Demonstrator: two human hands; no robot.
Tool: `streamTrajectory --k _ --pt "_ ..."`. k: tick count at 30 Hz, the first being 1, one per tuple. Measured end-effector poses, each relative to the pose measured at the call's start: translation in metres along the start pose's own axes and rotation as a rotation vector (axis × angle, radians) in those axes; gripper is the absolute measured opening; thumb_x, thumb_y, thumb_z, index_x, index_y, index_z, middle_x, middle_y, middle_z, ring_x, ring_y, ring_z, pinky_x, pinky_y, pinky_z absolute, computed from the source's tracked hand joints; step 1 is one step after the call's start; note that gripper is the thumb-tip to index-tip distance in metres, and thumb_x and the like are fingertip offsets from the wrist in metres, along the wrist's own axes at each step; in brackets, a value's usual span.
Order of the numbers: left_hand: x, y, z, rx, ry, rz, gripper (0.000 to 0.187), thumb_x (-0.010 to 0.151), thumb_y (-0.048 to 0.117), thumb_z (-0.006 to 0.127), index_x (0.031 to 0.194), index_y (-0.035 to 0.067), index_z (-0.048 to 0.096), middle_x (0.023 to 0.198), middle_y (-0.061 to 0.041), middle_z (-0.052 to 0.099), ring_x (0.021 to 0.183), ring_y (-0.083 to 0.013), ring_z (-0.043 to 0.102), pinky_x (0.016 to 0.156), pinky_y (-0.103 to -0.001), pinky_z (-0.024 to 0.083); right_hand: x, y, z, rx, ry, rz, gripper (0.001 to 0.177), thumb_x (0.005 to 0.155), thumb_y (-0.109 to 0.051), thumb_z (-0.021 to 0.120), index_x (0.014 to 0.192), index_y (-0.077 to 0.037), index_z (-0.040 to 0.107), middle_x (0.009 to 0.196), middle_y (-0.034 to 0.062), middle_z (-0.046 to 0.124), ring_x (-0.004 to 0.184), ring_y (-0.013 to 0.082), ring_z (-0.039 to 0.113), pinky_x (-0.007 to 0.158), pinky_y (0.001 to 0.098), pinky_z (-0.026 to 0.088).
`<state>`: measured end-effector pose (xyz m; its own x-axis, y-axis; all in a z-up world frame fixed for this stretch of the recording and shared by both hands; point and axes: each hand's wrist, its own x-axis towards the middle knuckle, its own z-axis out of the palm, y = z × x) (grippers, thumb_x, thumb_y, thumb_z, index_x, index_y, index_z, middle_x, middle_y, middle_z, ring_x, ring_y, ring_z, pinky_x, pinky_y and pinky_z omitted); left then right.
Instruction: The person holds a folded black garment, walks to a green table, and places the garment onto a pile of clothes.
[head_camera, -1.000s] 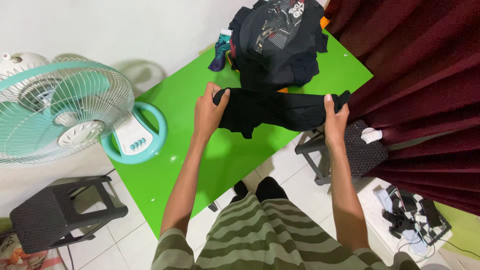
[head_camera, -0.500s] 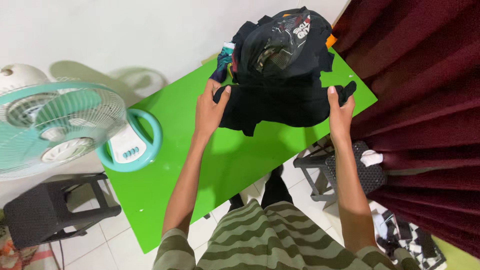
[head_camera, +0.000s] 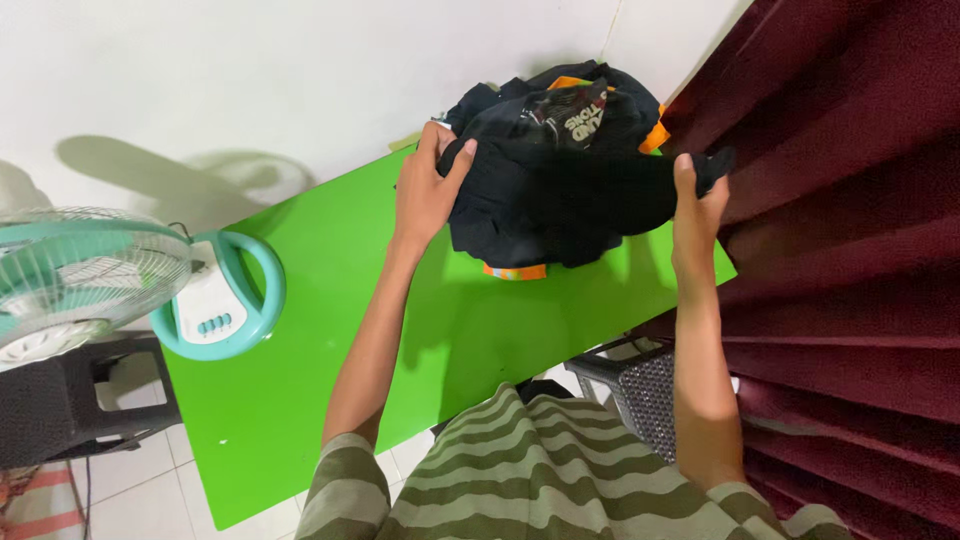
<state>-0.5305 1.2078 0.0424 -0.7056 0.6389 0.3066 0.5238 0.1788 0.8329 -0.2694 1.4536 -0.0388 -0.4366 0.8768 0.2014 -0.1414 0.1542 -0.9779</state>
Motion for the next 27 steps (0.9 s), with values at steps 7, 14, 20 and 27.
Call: streamTrajectory --k 7,14,20,27 --pt "0.038 0.022 0.017 0.009 0.143 0.128 0.027 0.103 0.026 0.071 0.106 0.005 0.054 0.082 -0.01 0.052 0.073 -0.0254 0.051 0.069 -0.037 0.045 0.079 0.018 -0.006 -0.028 0.212 -0.21 0.045 0.108 -0.03 0.065 0.14 -0.003 0.047 0.124 0.004 0.059 0.113 0.0156 0.057 0.103 0.0314 0.047" --pt "0.066 -0.012 0.068 0.221 0.114 0.214 0.063 0.087 0.019 0.072 0.141 0.002 0.044 0.14 -0.022 0.047 0.13 -0.0425 0.048 0.11 -0.051 0.043 0.11 0.033 0.034 -0.601 0.075 -0.254 0.065 0.111 -0.038 0.068 0.154 -0.001 0.036 0.15 0.0269 0.041 0.137 0.0373 0.042 0.119 0.043 0.034" --pt "0.077 -0.093 0.171 0.395 0.005 -0.002 0.068 0.095 0.045 0.065 0.15 0.012 0.042 0.158 -0.022 0.032 0.149 -0.0519 0.022 0.113 -0.074 0.015 0.096 0.088 0.097 -0.963 -0.183 -0.327 0.078 0.104 -0.04 0.068 0.162 -0.008 0.027 0.169 0.0258 0.016 0.155 0.049 0.016 0.121 0.0662 0.013" --pt "0.077 -0.18 0.219 0.455 0.054 -0.24 0.059 0.102 0.047 0.05 0.154 0.02 0.047 0.164 -0.015 0.037 0.153 -0.0418 0.029 0.122 -0.064 0.02 0.097 0.178 0.137 -1.067 -0.177 -0.379 0.054 0.108 -0.025 0.059 0.159 -0.013 0.043 0.166 0.0141 0.036 0.156 0.0419 0.024 0.125 0.0627 0.015"
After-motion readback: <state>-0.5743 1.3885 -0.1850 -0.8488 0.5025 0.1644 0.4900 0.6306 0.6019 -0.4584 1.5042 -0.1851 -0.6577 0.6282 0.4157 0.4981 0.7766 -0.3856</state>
